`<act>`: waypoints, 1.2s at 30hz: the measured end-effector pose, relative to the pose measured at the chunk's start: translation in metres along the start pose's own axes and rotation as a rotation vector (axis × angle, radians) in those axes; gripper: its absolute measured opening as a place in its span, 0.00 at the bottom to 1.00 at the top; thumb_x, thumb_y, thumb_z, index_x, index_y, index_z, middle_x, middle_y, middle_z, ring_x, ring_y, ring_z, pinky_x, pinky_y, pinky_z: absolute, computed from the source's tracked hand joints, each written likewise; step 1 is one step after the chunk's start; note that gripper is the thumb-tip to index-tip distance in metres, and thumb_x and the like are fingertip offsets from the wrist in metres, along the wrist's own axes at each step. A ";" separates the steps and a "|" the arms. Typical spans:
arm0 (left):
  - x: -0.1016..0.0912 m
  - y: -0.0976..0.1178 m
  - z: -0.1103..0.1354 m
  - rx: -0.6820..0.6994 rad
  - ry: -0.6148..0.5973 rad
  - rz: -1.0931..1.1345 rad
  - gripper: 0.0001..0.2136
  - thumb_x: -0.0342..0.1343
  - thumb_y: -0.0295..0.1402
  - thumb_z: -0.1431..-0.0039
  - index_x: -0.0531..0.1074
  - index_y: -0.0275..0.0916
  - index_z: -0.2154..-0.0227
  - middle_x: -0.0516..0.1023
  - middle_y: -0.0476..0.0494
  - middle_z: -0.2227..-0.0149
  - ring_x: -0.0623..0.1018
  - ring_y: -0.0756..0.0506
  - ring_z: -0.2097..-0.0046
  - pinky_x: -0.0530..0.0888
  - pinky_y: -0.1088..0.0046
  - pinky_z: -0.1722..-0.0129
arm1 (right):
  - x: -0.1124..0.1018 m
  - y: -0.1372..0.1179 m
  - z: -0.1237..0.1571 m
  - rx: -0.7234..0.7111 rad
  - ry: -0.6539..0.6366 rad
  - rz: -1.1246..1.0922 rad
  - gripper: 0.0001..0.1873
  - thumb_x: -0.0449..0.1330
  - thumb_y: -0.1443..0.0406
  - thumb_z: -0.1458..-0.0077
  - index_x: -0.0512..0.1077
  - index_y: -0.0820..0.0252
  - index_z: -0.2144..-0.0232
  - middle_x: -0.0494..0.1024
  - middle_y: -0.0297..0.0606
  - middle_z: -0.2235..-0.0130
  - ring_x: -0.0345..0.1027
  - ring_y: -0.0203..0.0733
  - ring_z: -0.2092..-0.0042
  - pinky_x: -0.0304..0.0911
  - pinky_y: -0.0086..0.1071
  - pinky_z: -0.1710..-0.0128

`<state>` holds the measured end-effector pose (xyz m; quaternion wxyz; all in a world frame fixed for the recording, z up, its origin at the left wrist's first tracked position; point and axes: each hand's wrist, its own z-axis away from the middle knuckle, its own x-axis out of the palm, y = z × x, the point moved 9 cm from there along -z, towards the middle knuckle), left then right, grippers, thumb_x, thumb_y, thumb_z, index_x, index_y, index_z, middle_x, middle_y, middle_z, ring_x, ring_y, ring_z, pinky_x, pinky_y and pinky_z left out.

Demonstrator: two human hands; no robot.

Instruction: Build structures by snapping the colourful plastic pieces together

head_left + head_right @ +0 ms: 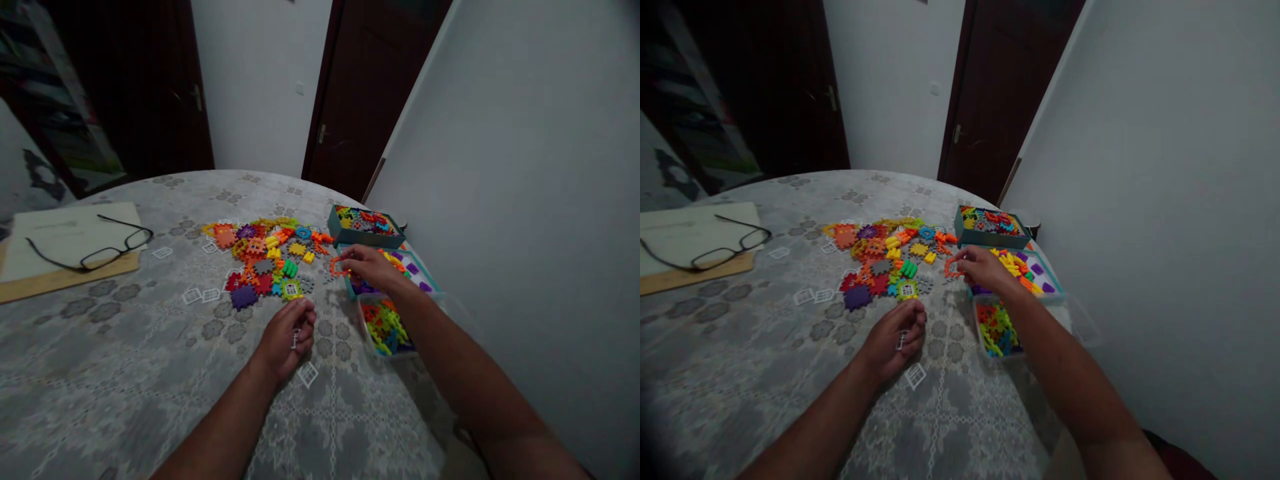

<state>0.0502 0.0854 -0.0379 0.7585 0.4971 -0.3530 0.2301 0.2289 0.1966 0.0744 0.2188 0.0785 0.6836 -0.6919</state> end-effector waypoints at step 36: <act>0.000 0.056 0.016 0.253 -0.084 0.105 0.13 0.70 0.40 0.43 0.75 0.37 0.64 0.72 0.52 0.72 0.59 0.59 0.82 0.60 0.84 0.85 | 0.131 0.011 0.134 -0.476 0.371 0.431 0.38 0.62 0.64 0.36 0.60 0.57 0.27 0.65 0.57 0.28 0.57 0.65 0.27 0.58 0.65 0.29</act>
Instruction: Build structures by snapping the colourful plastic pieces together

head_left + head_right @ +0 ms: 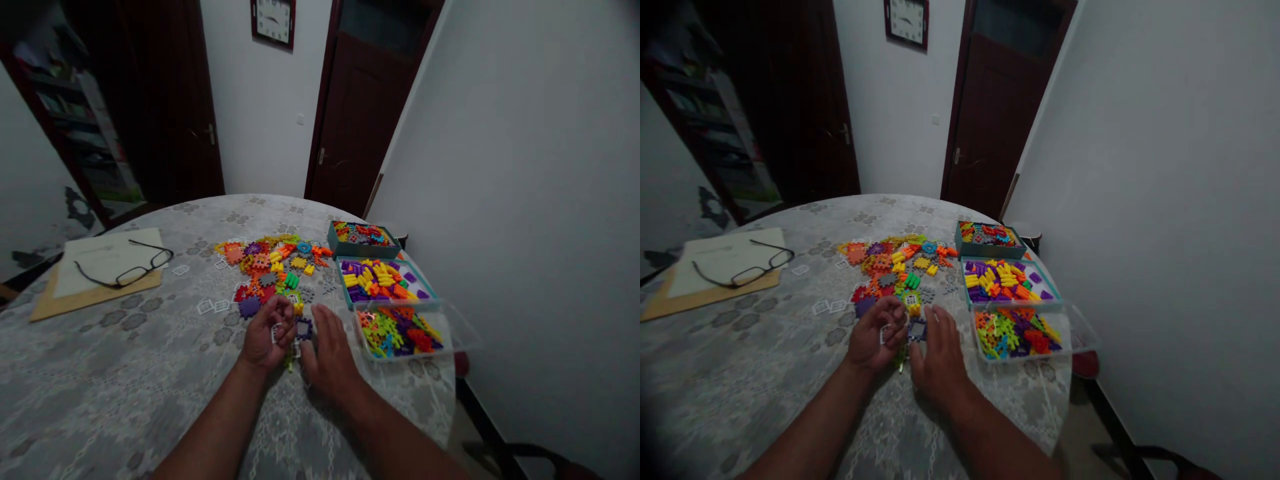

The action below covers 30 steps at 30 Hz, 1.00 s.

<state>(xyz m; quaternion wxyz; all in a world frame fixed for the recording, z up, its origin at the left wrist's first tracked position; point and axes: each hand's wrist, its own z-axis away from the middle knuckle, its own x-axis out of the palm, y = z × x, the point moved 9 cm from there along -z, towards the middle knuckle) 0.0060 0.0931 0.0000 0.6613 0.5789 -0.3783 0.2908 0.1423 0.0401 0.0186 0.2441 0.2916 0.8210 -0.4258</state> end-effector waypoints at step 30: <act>-0.062 0.108 0.048 0.315 0.716 -2.420 0.18 0.50 0.45 0.27 0.78 0.38 0.51 0.80 0.31 0.51 0.75 0.32 0.46 0.69 0.57 0.49 | 0.040 0.011 0.013 -0.222 -0.234 0.009 0.30 0.69 0.64 0.40 0.73 0.64 0.37 0.72 0.57 0.34 0.65 0.61 0.32 0.61 0.58 0.29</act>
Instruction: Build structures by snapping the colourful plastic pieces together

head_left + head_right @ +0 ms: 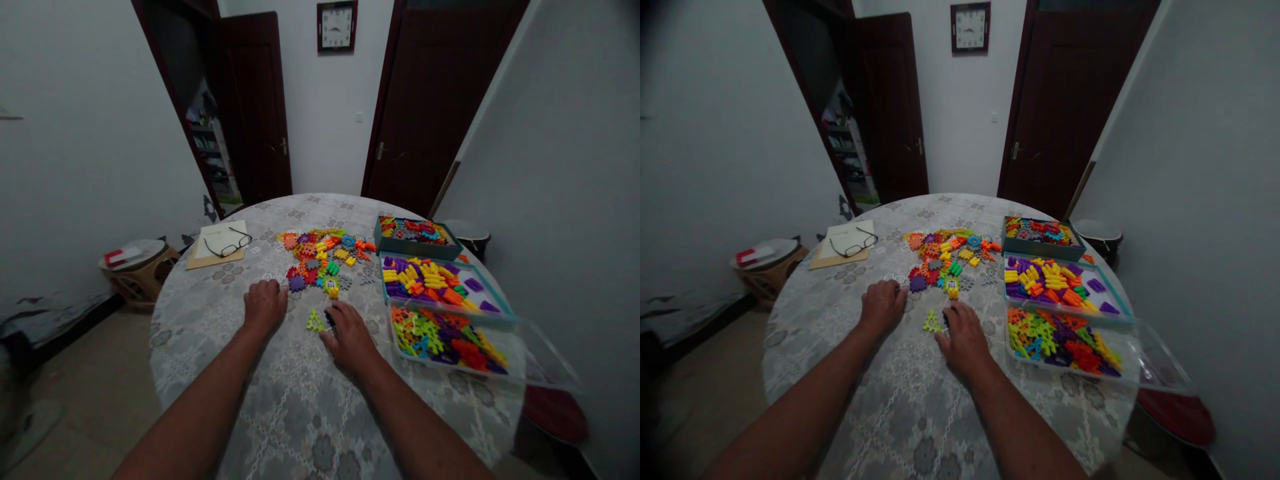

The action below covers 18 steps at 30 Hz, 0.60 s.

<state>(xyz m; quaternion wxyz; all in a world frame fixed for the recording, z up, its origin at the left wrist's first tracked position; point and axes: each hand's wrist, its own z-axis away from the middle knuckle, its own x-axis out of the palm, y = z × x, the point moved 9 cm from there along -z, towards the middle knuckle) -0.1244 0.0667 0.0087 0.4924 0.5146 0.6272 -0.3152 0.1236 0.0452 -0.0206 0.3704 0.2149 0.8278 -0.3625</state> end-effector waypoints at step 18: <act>0.020 0.051 -0.080 -0.036 -0.179 0.067 0.36 0.50 0.63 0.33 0.72 0.37 0.38 0.81 0.26 0.44 0.79 0.29 0.42 0.74 0.57 0.47 | -0.014 -0.003 -0.004 0.016 0.304 -0.046 0.31 0.61 0.67 0.35 0.65 0.61 0.31 0.68 0.57 0.31 0.60 0.59 0.29 0.63 0.60 0.30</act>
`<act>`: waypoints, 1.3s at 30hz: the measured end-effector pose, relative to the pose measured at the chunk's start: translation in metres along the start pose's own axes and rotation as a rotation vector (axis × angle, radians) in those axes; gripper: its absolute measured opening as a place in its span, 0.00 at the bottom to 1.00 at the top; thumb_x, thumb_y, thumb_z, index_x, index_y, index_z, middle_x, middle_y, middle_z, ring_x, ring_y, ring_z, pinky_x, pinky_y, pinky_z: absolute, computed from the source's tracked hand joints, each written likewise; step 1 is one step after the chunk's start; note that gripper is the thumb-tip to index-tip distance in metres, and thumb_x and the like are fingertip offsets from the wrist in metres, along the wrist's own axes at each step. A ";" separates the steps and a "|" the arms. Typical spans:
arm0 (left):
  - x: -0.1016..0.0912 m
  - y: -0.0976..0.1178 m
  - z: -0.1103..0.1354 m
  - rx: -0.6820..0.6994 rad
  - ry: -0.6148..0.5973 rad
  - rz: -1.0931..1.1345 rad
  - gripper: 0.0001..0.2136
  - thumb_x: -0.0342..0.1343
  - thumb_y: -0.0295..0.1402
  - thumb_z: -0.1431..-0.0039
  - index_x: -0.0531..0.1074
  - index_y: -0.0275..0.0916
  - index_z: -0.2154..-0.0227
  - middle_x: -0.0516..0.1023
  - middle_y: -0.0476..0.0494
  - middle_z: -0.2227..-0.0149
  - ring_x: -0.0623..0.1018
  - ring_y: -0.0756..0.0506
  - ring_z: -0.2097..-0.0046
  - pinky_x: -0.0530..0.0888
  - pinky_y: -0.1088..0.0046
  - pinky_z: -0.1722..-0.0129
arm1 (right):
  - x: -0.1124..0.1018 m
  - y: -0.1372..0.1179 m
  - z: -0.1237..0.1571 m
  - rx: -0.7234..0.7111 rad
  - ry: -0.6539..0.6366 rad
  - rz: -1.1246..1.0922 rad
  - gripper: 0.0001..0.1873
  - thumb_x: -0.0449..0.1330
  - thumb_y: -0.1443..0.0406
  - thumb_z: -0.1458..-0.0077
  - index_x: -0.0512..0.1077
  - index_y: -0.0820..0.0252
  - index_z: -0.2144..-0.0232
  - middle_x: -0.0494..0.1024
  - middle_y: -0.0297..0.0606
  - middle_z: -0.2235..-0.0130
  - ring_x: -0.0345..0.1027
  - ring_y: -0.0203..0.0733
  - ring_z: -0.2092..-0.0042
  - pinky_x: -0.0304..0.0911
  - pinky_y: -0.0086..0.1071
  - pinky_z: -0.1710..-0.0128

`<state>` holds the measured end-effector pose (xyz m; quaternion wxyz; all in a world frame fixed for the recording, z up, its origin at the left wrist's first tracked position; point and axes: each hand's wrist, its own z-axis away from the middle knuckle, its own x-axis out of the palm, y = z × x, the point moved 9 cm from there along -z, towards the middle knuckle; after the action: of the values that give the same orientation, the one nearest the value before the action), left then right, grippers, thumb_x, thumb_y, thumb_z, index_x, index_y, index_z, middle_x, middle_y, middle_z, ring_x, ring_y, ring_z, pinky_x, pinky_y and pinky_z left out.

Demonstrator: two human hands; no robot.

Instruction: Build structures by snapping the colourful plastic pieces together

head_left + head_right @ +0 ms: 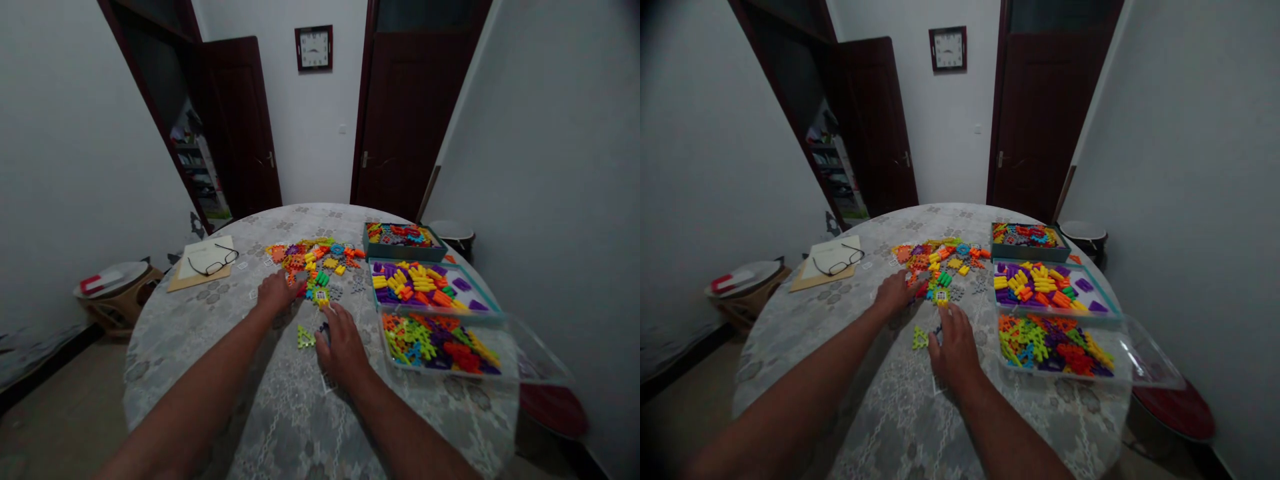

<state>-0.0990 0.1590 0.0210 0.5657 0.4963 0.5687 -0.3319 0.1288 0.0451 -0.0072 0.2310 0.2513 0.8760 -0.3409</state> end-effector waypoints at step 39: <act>0.029 0.032 0.026 0.060 -0.041 0.394 0.26 0.61 0.41 0.34 0.73 0.33 0.37 0.83 0.28 0.44 0.81 0.34 0.43 0.72 0.61 0.44 | 0.049 0.043 -0.072 0.218 -0.070 0.047 0.12 0.58 0.66 0.32 0.79 0.59 0.52 0.82 0.47 0.50 0.73 0.50 0.45 0.67 0.44 0.40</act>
<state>-0.0570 0.1493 -0.0053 0.6159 0.6079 0.4390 -0.2418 0.1004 0.1378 -0.0091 0.2406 0.2832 0.8189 -0.4373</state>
